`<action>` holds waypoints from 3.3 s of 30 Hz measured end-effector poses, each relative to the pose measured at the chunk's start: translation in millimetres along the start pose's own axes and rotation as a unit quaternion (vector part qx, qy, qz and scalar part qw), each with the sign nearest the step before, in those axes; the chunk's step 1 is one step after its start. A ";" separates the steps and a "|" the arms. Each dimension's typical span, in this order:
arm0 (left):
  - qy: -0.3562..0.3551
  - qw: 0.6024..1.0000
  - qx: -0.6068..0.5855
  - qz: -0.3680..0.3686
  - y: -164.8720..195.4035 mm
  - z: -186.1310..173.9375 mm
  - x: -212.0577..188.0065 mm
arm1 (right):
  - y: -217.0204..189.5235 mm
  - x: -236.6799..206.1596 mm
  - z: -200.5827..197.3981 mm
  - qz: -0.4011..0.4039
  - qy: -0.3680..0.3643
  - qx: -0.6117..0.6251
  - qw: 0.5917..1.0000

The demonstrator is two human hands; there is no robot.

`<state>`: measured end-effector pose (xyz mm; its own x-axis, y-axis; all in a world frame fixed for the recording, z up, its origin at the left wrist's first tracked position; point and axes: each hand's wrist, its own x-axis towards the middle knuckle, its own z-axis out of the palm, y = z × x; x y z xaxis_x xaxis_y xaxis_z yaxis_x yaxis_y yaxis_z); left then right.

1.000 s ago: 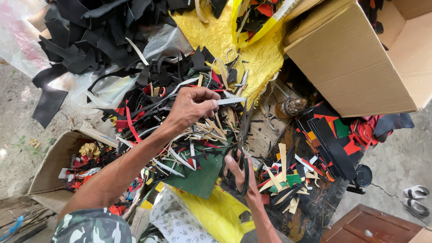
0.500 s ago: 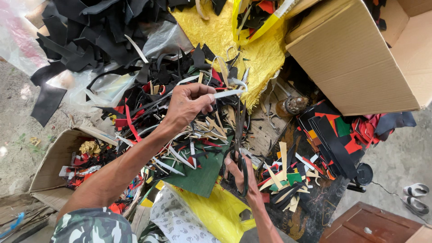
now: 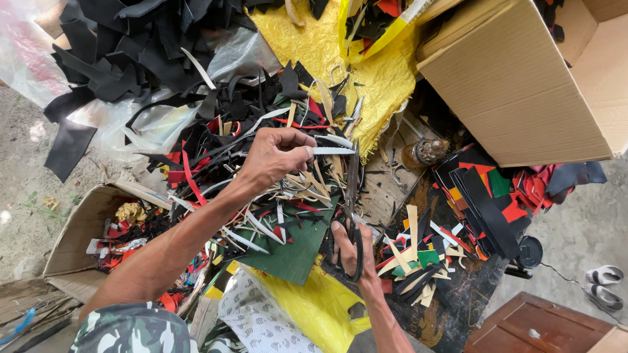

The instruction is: The person uses shears to cut various pieces of colored material, including black, red, and beige, into smaller strips and shapes. The cut pieces are dropped onto a yellow tarp on the work surface, accumulating in a pile.

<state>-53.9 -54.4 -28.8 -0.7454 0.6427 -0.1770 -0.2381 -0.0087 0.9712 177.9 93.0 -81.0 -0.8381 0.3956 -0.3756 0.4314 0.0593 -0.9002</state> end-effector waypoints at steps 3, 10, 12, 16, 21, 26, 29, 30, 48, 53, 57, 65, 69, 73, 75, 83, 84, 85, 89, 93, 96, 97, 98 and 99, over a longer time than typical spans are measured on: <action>0.000 1.000 -0.011 -0.004 0.8 -1.2 -1.0 | -2.6 2.3 0.2 -0.013 0.036 0.042 0.998; -0.026 0.978 -0.199 -0.060 -29.4 46.9 -19.4 | -33.2 3.2 -19.3 -0.085 0.123 0.129 0.980; -0.034 0.973 -0.220 -0.066 -41.1 69.6 -28.8 | -41.0 12.4 -23.5 -0.122 0.152 0.138 0.971; -0.076 0.975 -0.180 -0.103 -49.1 102.7 -45.0 | -47.0 17.0 -41.0 -0.134 0.152 0.161 0.966; 0.011 0.938 0.270 0.219 -28.8 58.6 -16.9 | -55.9 -23.4 -113.5 -0.008 0.144 -0.143 0.979; -0.053 0.769 0.538 0.341 -20.3 32.4 27.8 | -65.5 -46.7 -140.7 0.152 0.175 -0.353 0.906; -0.127 0.684 0.647 0.313 -25.5 44.9 37.0 | -60.1 -49.9 -127.7 0.145 0.256 -0.286 0.912; -0.140 0.660 0.673 0.303 -25.5 48.1 39.7 | -58.6 -48.0 -125.2 0.098 0.261 -0.273 0.921; 0.074 0.829 0.527 0.171 35.6 -12.2 4.3 | -53.5 96.1 -0.3 -0.133 0.153 -0.240 0.949; 0.061 0.850 0.478 0.213 19.3 -13.4 -3.1 | -62.0 105.5 -1.1 -0.188 0.140 -0.199 0.952; 0.066 0.861 0.456 0.214 15.9 -11.1 -3.1 | -62.0 93.0 -17.5 -0.060 0.060 -0.028 0.996; -0.063 0.997 0.030 -0.038 -20.1 27.8 0.5 | -55.8 48.5 -18.7 -0.105 -0.024 0.251 0.962; -0.008 0.993 -0.119 -0.023 -36.0 51.0 2.0 | -49.5 31.5 6.1 -0.102 0.065 0.175 0.977; -0.013 0.976 -0.216 -0.013 -32.8 54.9 1.0 | -50.3 26.1 15.9 -0.083 0.103 0.235 0.963; -0.004 0.991 -0.134 0.022 -27.8 58.2 -1.9 | -50.0 25.2 15.7 -0.083 0.104 0.231 0.964; 0.006 1.000 -0.004 0.021 8.9 18.2 23.1 | -34.5 -7.4 -6.5 -0.027 0.043 0.041 0.998; 0.008 1.000 -0.008 0.020 13.7 10.5 26.9 | -33.2 -10.5 -8.0 -0.049 0.008 0.030 0.998; 0.007 1.000 -0.012 0.019 17.6 4.6 29.3 | -32.6 -14.3 -10.0 -0.069 -0.026 0.020 0.997; -0.090 0.996 0.017 0.018 25.9 -3.0 31.8 | -34.3 -15.4 -16.3 -0.047 -0.053 -0.098 0.993; -0.157 0.985 0.073 0.019 24.7 2.2 30.3 | -32.9 -6.6 -10.3 -0.048 -0.043 -0.076 0.995; -0.176 0.982 0.073 0.008 21.1 7.5 29.9 | -27.3 0.6 -8.0 -0.062 -0.042 -0.029 0.997; -0.181 0.981 0.067 0.003 19.8 8.4 29.6 | -24.9 1.6 -9.2 -0.085 -0.052 -0.007 0.995; -0.182 0.981 0.071 0.001 18.9 8.8 29.4 | -22.5 1.8 -10.6 -0.108 -0.061 0.015 0.992; -0.184 0.980 0.075 -0.001 18.5 8.8 29.9 | -20.6 2.7 -11.8 -0.091 -0.051 0.002 0.995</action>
<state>-75.1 -28.6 -14.7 -0.4642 0.8751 -0.1366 -0.1246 0.0882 0.9883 170.7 103.6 -60.9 -0.9315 0.2837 -0.2275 0.2691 0.1171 -0.9560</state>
